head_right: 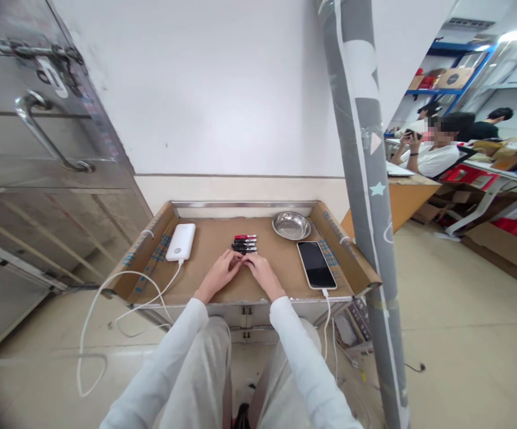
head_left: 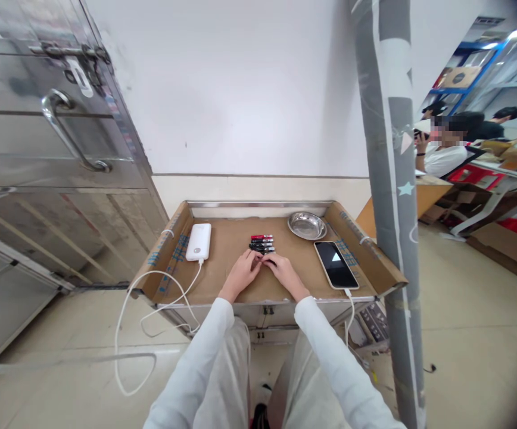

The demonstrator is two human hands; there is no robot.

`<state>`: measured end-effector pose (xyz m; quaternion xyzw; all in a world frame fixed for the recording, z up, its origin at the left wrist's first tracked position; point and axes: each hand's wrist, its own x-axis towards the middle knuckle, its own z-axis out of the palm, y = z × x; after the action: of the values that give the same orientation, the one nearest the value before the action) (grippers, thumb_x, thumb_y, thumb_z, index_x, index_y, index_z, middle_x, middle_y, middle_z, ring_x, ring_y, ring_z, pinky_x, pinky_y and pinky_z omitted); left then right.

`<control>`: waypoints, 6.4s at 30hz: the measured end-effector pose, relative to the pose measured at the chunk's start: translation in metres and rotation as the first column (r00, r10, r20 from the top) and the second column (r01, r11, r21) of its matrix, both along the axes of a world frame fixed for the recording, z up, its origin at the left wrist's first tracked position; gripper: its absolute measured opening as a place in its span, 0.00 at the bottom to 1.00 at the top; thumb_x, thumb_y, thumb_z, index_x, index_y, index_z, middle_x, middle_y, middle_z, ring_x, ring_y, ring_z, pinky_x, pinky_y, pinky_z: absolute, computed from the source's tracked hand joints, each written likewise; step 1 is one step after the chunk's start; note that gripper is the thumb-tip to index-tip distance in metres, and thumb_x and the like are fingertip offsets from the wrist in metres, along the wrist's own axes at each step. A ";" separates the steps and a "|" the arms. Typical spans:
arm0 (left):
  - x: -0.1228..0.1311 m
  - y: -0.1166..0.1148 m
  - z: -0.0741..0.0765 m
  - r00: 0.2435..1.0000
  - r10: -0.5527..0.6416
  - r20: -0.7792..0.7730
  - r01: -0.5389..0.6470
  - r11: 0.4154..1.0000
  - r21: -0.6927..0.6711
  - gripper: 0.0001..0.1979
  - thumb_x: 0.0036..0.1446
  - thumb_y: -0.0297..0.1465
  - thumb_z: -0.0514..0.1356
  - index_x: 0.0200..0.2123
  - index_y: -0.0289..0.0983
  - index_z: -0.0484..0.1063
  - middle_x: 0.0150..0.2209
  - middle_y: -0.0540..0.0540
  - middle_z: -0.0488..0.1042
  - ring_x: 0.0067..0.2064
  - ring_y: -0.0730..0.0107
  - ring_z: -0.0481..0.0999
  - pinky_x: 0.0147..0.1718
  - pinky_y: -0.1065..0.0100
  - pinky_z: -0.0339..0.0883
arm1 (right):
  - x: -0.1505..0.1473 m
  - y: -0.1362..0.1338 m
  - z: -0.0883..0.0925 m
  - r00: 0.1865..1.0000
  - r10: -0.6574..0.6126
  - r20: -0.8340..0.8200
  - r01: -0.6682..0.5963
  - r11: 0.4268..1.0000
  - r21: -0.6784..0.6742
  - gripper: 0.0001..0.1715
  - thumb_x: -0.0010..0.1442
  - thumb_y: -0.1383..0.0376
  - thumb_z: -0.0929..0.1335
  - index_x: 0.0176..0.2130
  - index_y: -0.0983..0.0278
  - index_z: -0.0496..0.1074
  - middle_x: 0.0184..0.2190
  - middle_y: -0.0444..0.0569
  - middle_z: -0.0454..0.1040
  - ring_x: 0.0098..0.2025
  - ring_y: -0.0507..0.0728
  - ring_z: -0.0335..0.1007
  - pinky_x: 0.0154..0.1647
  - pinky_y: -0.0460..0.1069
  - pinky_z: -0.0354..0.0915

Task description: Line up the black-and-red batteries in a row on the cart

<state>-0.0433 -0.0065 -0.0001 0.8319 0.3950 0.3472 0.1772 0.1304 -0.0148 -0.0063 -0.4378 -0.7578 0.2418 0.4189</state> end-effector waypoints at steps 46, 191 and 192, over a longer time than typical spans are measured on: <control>-0.001 0.018 -0.002 0.797 0.599 -0.083 -0.579 0.796 0.177 0.09 0.59 0.25 0.46 0.38 0.34 0.65 0.38 0.38 0.68 0.42 0.57 0.67 0.43 0.58 0.61 | 0.030 0.013 -0.010 0.934 -0.352 0.052 0.344 0.931 0.123 0.11 0.59 0.66 0.59 0.36 0.62 0.70 0.36 0.52 0.69 0.41 0.59 0.63 0.44 0.54 0.61; 0.010 0.026 -0.005 0.978 0.175 -0.117 -0.161 0.979 0.122 0.05 0.60 0.27 0.53 0.37 0.37 0.69 0.38 0.45 0.69 0.41 0.65 0.71 0.44 0.62 0.66 | 0.005 0.016 -0.005 0.814 -0.400 0.421 0.282 0.906 0.315 0.11 0.65 0.65 0.58 0.38 0.63 0.69 0.36 0.52 0.69 0.41 0.59 0.61 0.45 0.53 0.58; 0.010 0.026 -0.004 0.979 0.165 -0.121 -0.151 0.981 0.120 0.05 0.60 0.28 0.53 0.37 0.37 0.69 0.38 0.45 0.69 0.42 0.65 0.71 0.45 0.63 0.66 | 0.005 0.016 -0.004 0.814 -0.398 0.424 0.281 0.908 0.312 0.11 0.65 0.65 0.58 0.39 0.63 0.69 0.37 0.52 0.69 0.41 0.59 0.61 0.45 0.53 0.58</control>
<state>-0.0337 0.0197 -0.0040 0.8273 0.4509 0.3262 0.0764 0.1356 0.0010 -0.0106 -0.5601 -0.7693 -0.0441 0.3042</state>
